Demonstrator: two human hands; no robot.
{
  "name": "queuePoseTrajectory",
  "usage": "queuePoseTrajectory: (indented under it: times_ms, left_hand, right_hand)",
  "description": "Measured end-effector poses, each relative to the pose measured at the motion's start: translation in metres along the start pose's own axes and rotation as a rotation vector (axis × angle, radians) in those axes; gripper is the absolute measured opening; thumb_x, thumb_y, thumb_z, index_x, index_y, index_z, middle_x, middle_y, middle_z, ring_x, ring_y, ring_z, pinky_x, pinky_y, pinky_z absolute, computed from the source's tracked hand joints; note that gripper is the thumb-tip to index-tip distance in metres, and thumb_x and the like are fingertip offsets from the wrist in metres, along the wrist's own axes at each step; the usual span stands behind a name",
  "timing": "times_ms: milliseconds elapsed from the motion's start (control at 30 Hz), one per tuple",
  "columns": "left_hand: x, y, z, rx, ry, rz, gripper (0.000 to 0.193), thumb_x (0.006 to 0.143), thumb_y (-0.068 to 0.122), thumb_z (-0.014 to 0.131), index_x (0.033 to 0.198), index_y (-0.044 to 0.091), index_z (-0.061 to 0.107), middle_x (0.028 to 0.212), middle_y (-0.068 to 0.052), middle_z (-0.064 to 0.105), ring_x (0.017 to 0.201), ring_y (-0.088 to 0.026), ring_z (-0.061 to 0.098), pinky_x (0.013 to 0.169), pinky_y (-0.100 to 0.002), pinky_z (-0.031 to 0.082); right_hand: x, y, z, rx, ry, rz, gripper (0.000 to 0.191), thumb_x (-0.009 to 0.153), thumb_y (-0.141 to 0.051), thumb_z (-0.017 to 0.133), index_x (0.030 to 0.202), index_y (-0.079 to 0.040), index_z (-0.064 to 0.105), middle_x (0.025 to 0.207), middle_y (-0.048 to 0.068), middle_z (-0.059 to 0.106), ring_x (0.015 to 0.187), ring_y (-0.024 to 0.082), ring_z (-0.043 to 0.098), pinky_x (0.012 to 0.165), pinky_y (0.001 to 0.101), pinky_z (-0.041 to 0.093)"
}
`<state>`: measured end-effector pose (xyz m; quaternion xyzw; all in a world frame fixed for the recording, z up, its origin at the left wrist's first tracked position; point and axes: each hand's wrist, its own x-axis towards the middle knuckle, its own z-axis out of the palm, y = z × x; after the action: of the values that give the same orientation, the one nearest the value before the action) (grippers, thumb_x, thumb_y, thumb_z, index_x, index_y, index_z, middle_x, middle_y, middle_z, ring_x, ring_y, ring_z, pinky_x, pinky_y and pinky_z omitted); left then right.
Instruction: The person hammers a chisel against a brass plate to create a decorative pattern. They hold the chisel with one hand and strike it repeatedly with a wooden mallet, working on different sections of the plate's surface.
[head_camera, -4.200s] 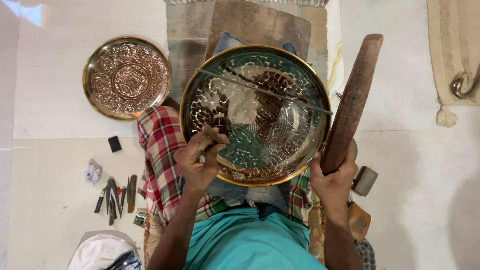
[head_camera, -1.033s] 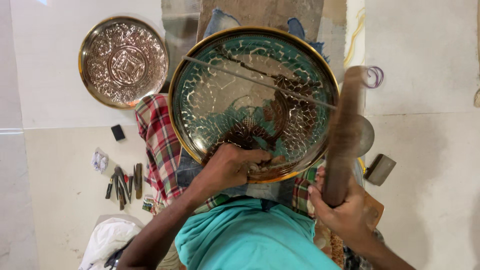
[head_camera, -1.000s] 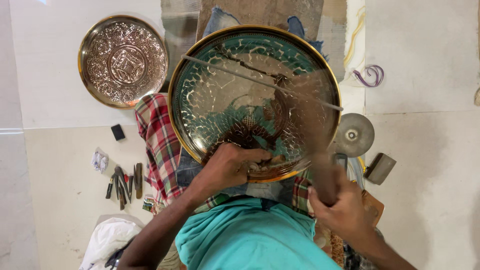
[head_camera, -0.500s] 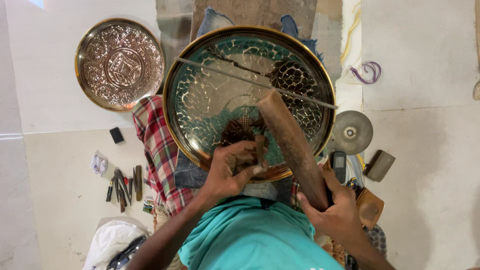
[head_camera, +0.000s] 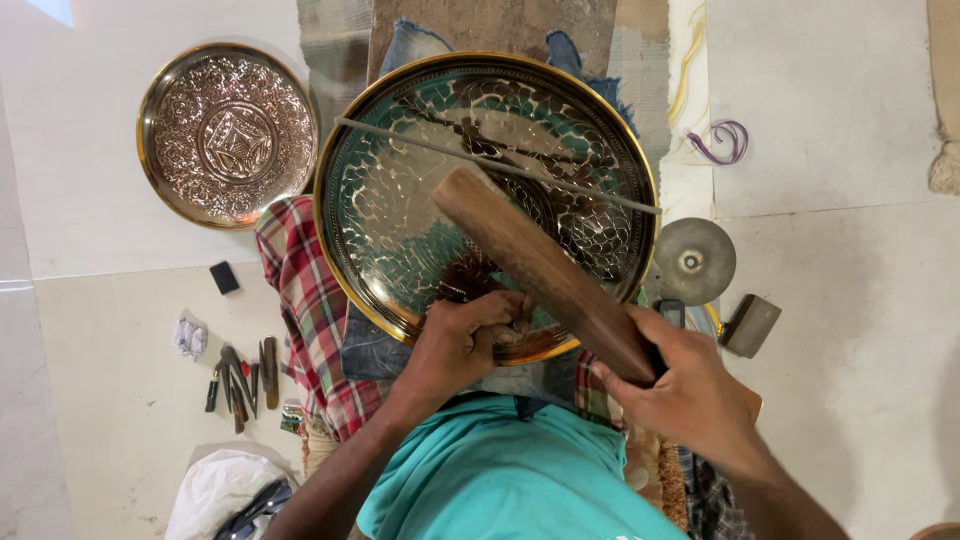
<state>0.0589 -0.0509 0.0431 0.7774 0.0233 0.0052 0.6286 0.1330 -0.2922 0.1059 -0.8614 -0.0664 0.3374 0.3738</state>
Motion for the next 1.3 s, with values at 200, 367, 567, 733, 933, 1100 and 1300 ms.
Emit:
queuePoseTrajectory:
  times_ms: [200,367,567,733,933,1100,1300]
  left_hand:
    - [0.005,0.0,-0.003,-0.059,-0.051,-0.026,0.046,0.078,-0.022,0.048,0.113,-0.001,0.068,0.093,-0.014,0.078,0.09,-0.02,0.08,0.081,-0.03,0.065]
    - [0.006,0.001,-0.002,0.021,-0.027,0.003,0.042,0.08,-0.021,0.055,0.115,-0.001,0.069,0.094,-0.015,0.078,0.089,-0.02,0.08,0.076,-0.03,0.063]
    - [0.005,0.001,-0.004,0.051,-0.039,0.011,0.049,0.07,-0.02,0.057,0.113,0.001,0.07,0.094,-0.015,0.078,0.088,-0.02,0.08,0.071,-0.03,0.062]
    - [0.006,0.0,-0.004,0.079,-0.032,0.029,0.045,0.073,-0.021,0.054,0.109,0.001,0.071,0.093,-0.015,0.078,0.087,-0.02,0.08,0.07,-0.03,0.061]
    - [0.005,-0.002,-0.004,0.029,-0.055,0.008,0.046,0.076,-0.021,0.052,0.112,0.0,0.07,0.092,-0.013,0.077,0.085,-0.021,0.08,0.072,-0.029,0.062]
    - [0.007,-0.001,-0.005,0.056,-0.037,0.094,0.048,0.072,-0.021,0.055,0.112,0.001,0.07,0.093,-0.015,0.076,0.087,-0.023,0.079,0.074,-0.03,0.062]
    - [0.007,0.003,-0.009,0.08,-0.056,0.052,0.047,0.07,-0.02,0.059,0.111,0.001,0.071,0.089,-0.015,0.074,0.08,-0.024,0.079,0.065,-0.031,0.058]
  right_hand:
    - [0.01,-0.022,-0.024,-0.064,0.003,0.015,0.04,0.081,-0.021,0.079,0.11,-0.002,0.06,0.061,0.011,0.067,0.043,0.02,0.064,0.04,0.0364,0.049]
    - [0.014,-0.033,-0.035,-0.23,-0.11,-0.042,0.038,0.076,-0.018,0.077,0.108,-0.007,0.06,0.06,0.009,0.063,0.044,0.02,0.062,0.044,0.0384,0.044]
    - [0.016,-0.025,-0.031,-0.301,-0.073,-0.095,0.04,0.075,-0.017,0.075,0.109,-0.006,0.057,0.063,0.009,0.063,0.05,0.021,0.064,0.047,0.04,0.046]
    - [0.015,-0.019,-0.028,-0.191,-0.007,-0.105,0.037,0.074,-0.015,0.074,0.106,-0.005,0.056,0.064,0.013,0.063,0.052,0.026,0.063,0.048,0.0427,0.047]
    - [0.015,-0.011,-0.024,-0.228,0.043,-0.148,0.041,0.072,-0.015,0.074,0.106,-0.004,0.055,0.063,0.017,0.066,0.052,0.029,0.066,0.049,0.0439,0.048]
    - [0.011,-0.004,-0.02,-0.202,0.037,-0.106,0.037,0.074,-0.014,0.07,0.108,-0.006,0.057,0.065,0.016,0.07,0.05,0.026,0.071,0.047,0.041,0.051]
    - [0.01,-0.001,-0.016,-0.319,-0.009,-0.227,0.047,0.07,-0.012,0.073,0.114,-0.007,0.057,0.065,0.017,0.068,0.052,0.026,0.068,0.048,0.0417,0.048]
